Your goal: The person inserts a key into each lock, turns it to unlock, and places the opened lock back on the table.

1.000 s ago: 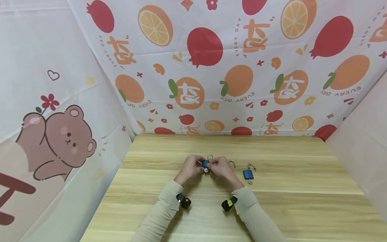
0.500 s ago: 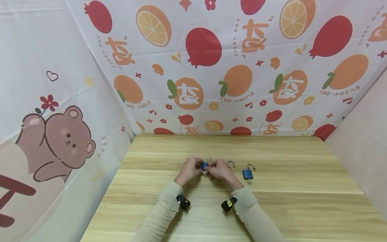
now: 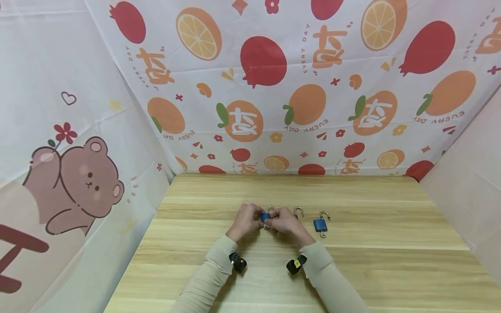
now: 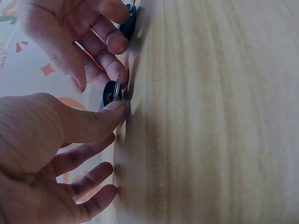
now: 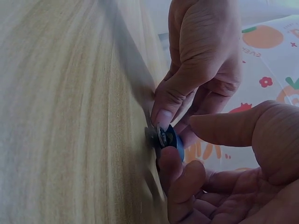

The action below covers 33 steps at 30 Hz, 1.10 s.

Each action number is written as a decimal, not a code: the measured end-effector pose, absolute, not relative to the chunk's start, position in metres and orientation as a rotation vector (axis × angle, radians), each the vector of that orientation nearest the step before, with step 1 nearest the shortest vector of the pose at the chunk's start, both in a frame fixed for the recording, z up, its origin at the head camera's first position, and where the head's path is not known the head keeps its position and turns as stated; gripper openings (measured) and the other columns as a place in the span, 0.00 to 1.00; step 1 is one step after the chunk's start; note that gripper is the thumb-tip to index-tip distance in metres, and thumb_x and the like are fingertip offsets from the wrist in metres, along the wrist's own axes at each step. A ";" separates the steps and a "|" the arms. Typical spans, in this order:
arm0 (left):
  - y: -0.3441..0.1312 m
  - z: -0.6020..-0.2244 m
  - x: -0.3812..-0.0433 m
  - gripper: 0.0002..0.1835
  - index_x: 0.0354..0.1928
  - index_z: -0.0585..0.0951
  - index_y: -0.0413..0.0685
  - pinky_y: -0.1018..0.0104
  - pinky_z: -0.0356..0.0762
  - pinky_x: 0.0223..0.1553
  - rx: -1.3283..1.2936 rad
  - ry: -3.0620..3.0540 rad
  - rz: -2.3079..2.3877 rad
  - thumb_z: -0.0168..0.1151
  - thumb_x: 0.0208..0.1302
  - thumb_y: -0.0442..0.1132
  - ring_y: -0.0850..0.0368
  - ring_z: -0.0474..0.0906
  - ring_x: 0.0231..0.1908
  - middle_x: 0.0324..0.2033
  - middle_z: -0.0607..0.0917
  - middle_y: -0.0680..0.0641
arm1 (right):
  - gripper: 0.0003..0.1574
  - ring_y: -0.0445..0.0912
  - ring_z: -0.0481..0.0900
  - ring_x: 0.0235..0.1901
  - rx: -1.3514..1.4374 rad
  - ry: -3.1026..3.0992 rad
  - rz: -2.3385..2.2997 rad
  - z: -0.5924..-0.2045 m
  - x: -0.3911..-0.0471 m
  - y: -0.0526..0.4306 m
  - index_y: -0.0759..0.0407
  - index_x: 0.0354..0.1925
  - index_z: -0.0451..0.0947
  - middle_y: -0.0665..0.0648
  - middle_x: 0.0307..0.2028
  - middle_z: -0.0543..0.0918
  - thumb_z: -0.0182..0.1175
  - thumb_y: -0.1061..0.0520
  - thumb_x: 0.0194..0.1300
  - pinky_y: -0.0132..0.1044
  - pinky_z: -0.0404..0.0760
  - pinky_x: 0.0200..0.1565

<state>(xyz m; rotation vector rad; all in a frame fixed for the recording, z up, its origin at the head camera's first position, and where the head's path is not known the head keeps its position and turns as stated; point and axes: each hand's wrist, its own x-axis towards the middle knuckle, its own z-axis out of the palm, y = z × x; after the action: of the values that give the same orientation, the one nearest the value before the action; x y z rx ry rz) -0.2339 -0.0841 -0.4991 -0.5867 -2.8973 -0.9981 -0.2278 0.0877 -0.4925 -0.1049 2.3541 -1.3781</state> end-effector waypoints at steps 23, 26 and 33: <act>-0.083 -0.499 -0.228 0.15 0.42 0.89 0.39 0.50 0.70 0.51 -0.529 -2.924 -0.962 0.78 0.50 0.32 0.44 0.75 0.45 0.43 0.90 0.41 | 0.15 0.43 0.70 0.19 -0.143 2.372 -1.309 -0.488 -0.221 0.087 0.64 0.33 0.82 0.57 0.22 0.80 0.61 0.54 0.72 0.32 0.66 0.23; -0.083 -0.499 -0.227 0.15 0.42 0.89 0.40 0.49 0.70 0.51 -0.524 -2.927 -0.956 0.78 0.50 0.32 0.43 0.75 0.46 0.43 0.89 0.41 | 0.15 0.43 0.71 0.19 -0.154 2.382 -1.306 -0.488 -0.221 0.088 0.64 0.32 0.82 0.57 0.22 0.81 0.61 0.54 0.72 0.33 0.67 0.23; -0.082 -0.499 -0.227 0.16 0.42 0.89 0.41 0.51 0.70 0.49 -0.498 -2.934 -0.952 0.79 0.49 0.31 0.44 0.75 0.45 0.44 0.89 0.42 | 0.15 0.44 0.74 0.21 -0.156 2.400 -1.293 -0.488 -0.222 0.088 0.63 0.32 0.82 0.59 0.25 0.83 0.61 0.53 0.72 0.33 0.69 0.24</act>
<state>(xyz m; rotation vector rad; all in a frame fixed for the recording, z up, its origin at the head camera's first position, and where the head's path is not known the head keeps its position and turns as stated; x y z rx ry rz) -0.2273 -0.0824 -0.4988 -0.4975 -2.9343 -0.9520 -0.2219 0.0882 -0.4878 -0.1561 2.4001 -1.2930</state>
